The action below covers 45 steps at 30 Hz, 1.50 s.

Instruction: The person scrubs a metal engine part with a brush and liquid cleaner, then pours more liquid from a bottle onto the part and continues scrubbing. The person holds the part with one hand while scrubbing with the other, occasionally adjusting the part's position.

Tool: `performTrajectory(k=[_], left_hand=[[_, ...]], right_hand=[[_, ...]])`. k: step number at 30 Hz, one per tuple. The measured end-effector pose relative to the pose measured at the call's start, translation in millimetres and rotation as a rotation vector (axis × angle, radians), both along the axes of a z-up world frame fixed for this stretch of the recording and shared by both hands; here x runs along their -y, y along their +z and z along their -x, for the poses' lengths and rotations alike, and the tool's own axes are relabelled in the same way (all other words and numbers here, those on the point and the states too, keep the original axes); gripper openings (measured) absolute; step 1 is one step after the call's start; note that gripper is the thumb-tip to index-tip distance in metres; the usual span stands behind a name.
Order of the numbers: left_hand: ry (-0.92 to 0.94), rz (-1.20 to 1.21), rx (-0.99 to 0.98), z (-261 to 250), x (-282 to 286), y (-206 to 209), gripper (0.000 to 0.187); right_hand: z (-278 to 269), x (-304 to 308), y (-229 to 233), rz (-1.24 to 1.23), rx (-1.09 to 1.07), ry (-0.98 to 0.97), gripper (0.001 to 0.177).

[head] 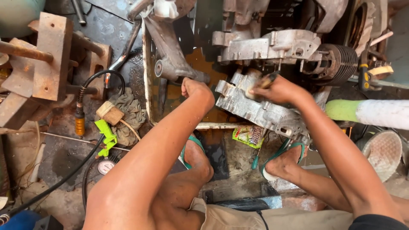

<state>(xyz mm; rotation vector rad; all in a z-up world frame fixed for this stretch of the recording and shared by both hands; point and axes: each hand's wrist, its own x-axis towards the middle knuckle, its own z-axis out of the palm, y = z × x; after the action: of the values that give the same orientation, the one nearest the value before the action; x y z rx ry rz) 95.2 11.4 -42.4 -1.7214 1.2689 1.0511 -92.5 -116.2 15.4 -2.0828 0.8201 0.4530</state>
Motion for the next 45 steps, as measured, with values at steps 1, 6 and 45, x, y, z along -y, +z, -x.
performTrajectory(k=[1,6,45], left_hand=[[0.001,-0.005,0.002,-0.4,2.1,-1.1,0.029],[0.045,0.054,0.022,3.7,13.1,-0.6,0.029],[-0.263,0.406,-0.055,41.0,37.6,-10.1,0.045]], right_hand=[[12.2,16.3,-22.9,-0.005,0.002,0.001,0.027],[47.8,42.2,-54.2,0.065,0.063,0.038,0.029],[153.9,-52.4,-19.7,0.047,0.22,-0.829,0.024]])
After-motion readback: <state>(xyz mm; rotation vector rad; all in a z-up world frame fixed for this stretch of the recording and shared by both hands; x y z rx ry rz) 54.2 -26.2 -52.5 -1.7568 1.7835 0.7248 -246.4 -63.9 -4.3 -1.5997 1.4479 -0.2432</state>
